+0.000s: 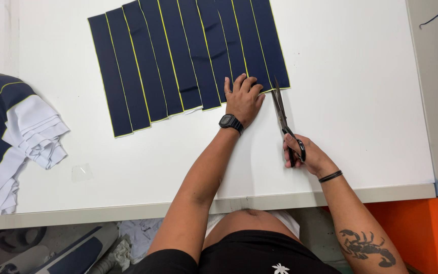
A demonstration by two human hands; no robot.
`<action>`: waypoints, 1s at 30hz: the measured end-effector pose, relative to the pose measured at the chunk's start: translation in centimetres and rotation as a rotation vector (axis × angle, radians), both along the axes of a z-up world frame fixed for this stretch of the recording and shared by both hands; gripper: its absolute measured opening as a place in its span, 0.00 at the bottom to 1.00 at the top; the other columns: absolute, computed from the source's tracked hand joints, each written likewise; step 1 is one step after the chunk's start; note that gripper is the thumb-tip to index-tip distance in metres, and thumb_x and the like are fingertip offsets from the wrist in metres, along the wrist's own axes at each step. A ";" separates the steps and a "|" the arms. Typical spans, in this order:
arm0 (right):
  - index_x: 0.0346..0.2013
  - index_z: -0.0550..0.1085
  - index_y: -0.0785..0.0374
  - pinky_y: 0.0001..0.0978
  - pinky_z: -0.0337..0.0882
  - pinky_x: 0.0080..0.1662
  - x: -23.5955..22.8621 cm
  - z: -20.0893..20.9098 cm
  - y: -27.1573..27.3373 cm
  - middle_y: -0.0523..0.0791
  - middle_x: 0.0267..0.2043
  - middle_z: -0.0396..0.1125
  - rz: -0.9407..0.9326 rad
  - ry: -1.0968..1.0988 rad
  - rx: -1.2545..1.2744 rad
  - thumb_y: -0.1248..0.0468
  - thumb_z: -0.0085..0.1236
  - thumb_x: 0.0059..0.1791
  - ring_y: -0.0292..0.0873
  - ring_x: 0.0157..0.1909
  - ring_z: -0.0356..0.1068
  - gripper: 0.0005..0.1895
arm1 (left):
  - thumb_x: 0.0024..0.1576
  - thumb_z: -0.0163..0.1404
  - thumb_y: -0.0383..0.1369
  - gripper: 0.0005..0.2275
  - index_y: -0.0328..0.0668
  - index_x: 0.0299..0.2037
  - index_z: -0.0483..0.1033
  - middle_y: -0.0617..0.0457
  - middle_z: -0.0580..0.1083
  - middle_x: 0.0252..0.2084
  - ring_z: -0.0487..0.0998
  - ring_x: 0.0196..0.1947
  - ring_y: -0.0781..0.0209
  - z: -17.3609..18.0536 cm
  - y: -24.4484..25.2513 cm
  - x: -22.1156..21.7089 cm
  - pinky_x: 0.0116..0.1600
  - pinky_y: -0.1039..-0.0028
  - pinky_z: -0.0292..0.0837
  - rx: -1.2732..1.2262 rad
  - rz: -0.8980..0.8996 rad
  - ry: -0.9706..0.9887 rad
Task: The person uses shears to cut a large piece of dark blue fabric with yellow stripes into multiple vertical strips on a white table. The person holds the fabric with one hand and cuts along the lines with the other, producing several long fabric strips.
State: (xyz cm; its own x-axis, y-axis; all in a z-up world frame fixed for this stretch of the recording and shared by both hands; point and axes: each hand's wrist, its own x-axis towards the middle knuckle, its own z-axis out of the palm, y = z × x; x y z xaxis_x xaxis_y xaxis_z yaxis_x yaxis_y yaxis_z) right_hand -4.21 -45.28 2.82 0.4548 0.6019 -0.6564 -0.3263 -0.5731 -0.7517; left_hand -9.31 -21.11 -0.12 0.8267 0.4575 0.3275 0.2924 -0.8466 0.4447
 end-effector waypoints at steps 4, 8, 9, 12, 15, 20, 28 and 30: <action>0.32 0.70 0.60 0.25 0.61 0.22 0.4 0.4 1.5 0.42 0.21 0.66 0.007 -0.024 0.010 0.32 0.50 0.44 0.38 0.20 0.70 0.32 | 0.57 0.56 0.40 0.09 0.53 0.45 0.80 0.57 0.72 0.57 0.63 0.67 0.51 -0.5 0.3 0.0 0.72 0.37 0.39 0.005 -0.007 0.000; 0.31 0.69 0.61 0.25 0.61 0.21 0.4 0.7 1.7 0.42 0.21 0.65 0.006 -0.046 0.021 0.32 0.50 0.45 0.37 0.20 0.69 0.32 | 0.56 0.56 0.40 0.09 0.53 0.44 0.80 0.58 0.73 0.56 0.63 0.66 0.52 -0.8 0.5 0.0 0.72 0.37 0.40 -0.011 -0.012 -0.019; 0.31 0.69 0.61 0.24 0.60 0.21 0.5 0.7 1.8 0.42 0.21 0.65 0.006 -0.049 0.027 0.32 0.50 0.45 0.37 0.20 0.69 0.32 | 0.56 0.56 0.39 0.08 0.53 0.44 0.80 0.58 0.73 0.55 0.64 0.66 0.52 -0.8 0.5 0.1 0.72 0.37 0.41 -0.015 -0.010 -0.023; 0.31 0.69 0.60 0.23 0.60 0.21 0.5 0.5 1.8 0.41 0.20 0.65 -0.003 -0.057 0.033 0.32 0.51 0.45 0.36 0.19 0.68 0.32 | 0.56 0.57 0.39 0.08 0.52 0.43 0.81 0.59 0.73 0.55 0.64 0.66 0.53 -1.1 0.6 0.1 0.72 0.38 0.42 -0.026 -0.004 -0.025; 0.31 0.69 0.60 0.23 0.58 0.20 0.4 0.3 1.9 0.41 0.20 0.64 -0.024 -0.065 0.027 0.33 0.52 0.45 0.36 0.18 0.67 0.31 | 0.56 0.57 0.39 0.08 0.52 0.43 0.81 0.59 0.73 0.55 0.64 0.65 0.53 -1.3 0.7 0.0 0.72 0.38 0.43 -0.009 -0.005 -0.040; 0.28 0.68 0.59 0.22 0.57 0.19 0.2 0.5 2.1 0.40 0.17 0.63 -0.040 -0.089 0.006 0.32 0.52 0.44 0.35 0.16 0.66 0.31 | 0.56 0.57 0.39 0.08 0.52 0.42 0.81 0.59 0.73 0.55 0.65 0.65 0.53 -1.1 0.6 0.2 0.72 0.38 0.43 -0.026 -0.004 -0.033; 0.27 0.68 0.58 0.21 0.57 0.18 -0.3 0.8 2.3 0.39 0.16 0.63 -0.041 -0.096 0.002 0.32 0.53 0.44 0.34 0.15 0.65 0.31 | 0.56 0.57 0.39 0.07 0.53 0.41 0.81 0.59 0.73 0.55 0.65 0.65 0.53 -1.4 0.5 0.1 0.72 0.38 0.43 -0.024 -0.001 -0.026; 0.28 0.69 0.58 0.21 0.57 0.18 -0.6 0.8 2.4 0.39 0.16 0.62 -0.052 -0.103 0.002 0.32 0.53 0.44 0.34 0.15 0.65 0.30 | 0.56 0.57 0.39 0.07 0.53 0.41 0.82 0.59 0.73 0.55 0.65 0.65 0.53 -1.4 0.6 0.2 0.72 0.38 0.43 -0.022 0.001 -0.020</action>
State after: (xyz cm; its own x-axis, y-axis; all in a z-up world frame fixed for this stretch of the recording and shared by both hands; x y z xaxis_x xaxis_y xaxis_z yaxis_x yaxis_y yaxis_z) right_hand -4.77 -42.87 3.61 0.5505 0.5771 -0.6032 -0.2761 -0.5561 -0.7839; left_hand -9.09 -20.51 -1.49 0.8198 0.4653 0.3338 0.2838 -0.8363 0.4690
